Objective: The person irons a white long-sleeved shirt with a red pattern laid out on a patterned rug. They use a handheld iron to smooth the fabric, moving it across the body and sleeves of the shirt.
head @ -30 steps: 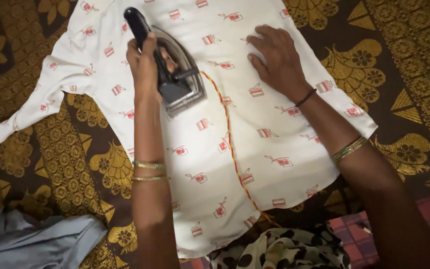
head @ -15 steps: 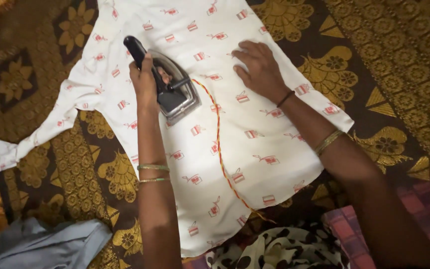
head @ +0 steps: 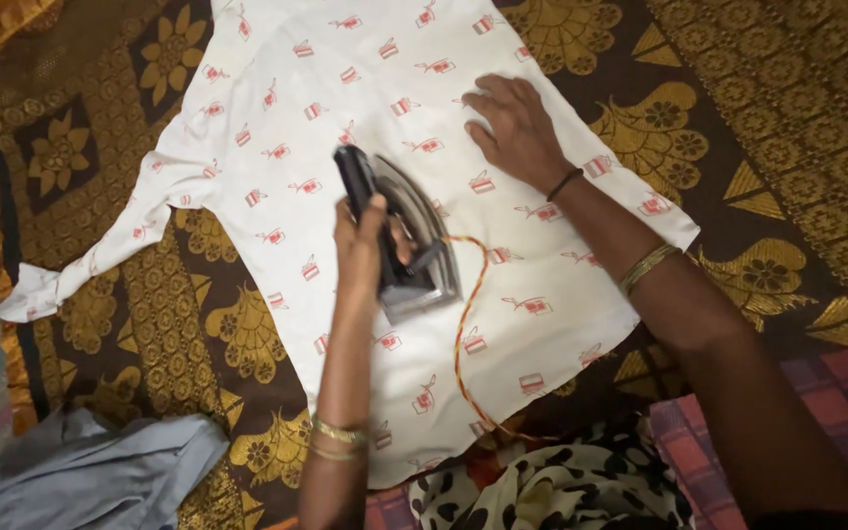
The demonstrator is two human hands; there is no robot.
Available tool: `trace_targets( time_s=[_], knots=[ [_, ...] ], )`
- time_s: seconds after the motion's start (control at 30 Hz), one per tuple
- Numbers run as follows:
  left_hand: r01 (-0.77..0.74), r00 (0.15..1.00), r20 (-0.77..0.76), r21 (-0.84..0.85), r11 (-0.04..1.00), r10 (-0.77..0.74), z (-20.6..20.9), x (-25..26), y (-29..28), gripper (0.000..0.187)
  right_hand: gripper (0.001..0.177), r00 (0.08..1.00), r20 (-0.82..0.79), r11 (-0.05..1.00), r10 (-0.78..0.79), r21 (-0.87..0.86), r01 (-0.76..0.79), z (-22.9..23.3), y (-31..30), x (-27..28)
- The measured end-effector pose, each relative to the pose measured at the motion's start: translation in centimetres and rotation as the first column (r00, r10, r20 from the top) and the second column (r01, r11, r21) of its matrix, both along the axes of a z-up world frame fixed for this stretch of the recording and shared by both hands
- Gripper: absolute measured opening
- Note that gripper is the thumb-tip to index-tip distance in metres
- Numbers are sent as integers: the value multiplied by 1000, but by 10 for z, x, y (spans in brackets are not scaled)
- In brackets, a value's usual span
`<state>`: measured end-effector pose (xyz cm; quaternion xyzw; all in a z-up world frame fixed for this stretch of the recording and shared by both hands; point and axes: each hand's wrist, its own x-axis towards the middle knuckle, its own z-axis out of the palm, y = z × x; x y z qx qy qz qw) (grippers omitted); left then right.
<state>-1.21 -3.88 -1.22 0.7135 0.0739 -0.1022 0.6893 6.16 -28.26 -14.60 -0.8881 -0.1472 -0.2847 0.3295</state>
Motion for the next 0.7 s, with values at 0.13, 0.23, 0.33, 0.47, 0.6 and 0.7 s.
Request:
trace_targets(
  time_s=[0.13,0.23,0.33,0.47,0.6,0.7],
  knots=[
    [78,996,-45,-84,993,-82,5,-48,-14,27,32,1000,20,1000,5,-17,-5,-4,-1,1],
    [111,991,-53,-154,982,-121,8,-60,-22,24,32,1000,-12,1000,0,-4,0,-2,0,-2],
    [68,992,-93,-176,982,-86,12,-58,-26,24,32,1000,14,1000,8,-7,-8,1,-1,-4],
    [19,995,-93,-182,983,-37,12,-44,-34,25,32,999,36,1000,-4,-28,5,4,-1,-6],
    [-16,999,-42,-157,987,10,9,-8,-38,25,33,1000,1,1000,5,-20,-5,7,-1,-6],
    [-25,1000,7,-112,993,25,8,27,-38,24,32,1000,-4,1000,9,4,-9,11,0,-7]
  ],
)
